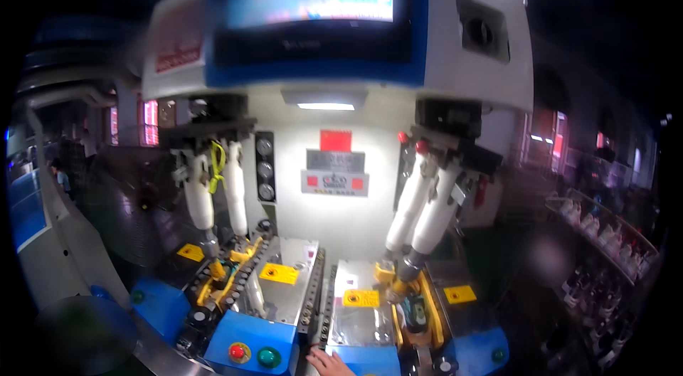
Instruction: The person places sneaker uppers into a lasting machine, operates the pneumatic presses by hand, and then removes the processed shoes to place them on a rack.
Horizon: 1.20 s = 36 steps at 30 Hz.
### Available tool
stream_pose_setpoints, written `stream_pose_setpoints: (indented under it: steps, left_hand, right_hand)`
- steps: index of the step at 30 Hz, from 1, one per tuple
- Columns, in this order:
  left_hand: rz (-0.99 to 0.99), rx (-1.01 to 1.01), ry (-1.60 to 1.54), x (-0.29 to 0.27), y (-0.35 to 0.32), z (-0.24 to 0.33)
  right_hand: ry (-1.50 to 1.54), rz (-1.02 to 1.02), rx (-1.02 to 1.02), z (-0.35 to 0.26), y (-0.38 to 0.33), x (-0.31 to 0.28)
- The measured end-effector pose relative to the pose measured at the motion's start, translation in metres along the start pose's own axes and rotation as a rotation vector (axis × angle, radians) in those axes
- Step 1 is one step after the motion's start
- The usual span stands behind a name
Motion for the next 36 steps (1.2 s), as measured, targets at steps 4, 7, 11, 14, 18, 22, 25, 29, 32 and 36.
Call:
stream_pose_setpoints:
  steps: [4, 7, 11, 14, 18, 22, 25, 29, 32, 36]
  left_hand:
    - [0.026, 0.072, 0.071, -0.02, -0.022, 0.001]
    - [0.067, 0.099, 0.122, -0.03, -0.039, -0.002]
    - [0.132, 0.111, 0.184, -0.051, -0.059, -0.009]
    - [0.214, 0.102, 0.235, -0.089, -0.072, -0.021]
    - [0.338, 0.03, 0.336, -0.174, -0.069, -0.07]
    - [0.342, 0.31, 0.324, -0.286, -0.051, -0.093]
    - [0.362, 0.371, 0.143, -0.37, -0.031, -0.111]
    - [0.47, 0.393, 0.815, -0.501, -0.05, -0.008]
    - [0.545, 0.584, 1.139, -0.655, -0.079, -0.003]
    - [0.543, 0.573, 1.308, -0.785, -0.088, -0.038]
  right_hand:
    - [0.309, -0.048, -0.136, -0.101, -0.068, 0.005]
    - [0.504, -0.54, 0.078, -0.138, -0.117, 0.049]
    - [0.661, -0.559, 0.031, -0.162, -0.168, 0.069]
    - [0.742, -0.715, 0.034, -0.209, -0.179, 0.044]
    - [0.707, -0.801, 0.214, -0.203, -0.191, 0.115]
    - [0.348, -0.941, 0.305, -0.223, -0.182, 0.141]
    - [0.291, -0.756, 0.485, -0.225, -0.188, 0.203]
    - [0.608, -0.661, 0.637, -0.335, -0.168, 0.29]
    - [0.594, -0.903, 0.348, -0.485, -0.129, 0.406]
    - [0.376, -1.048, -0.433, -0.654, -0.027, 0.587]
Point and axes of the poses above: each hand's wrist, its own y-axis towards the middle knuckle, its own x-axis out of the palm, z = x × y, the point moved 8 cm from there along y, towards the middle knuckle, and after that the axes turned 9 degrees about x, right-handed, at the moved point
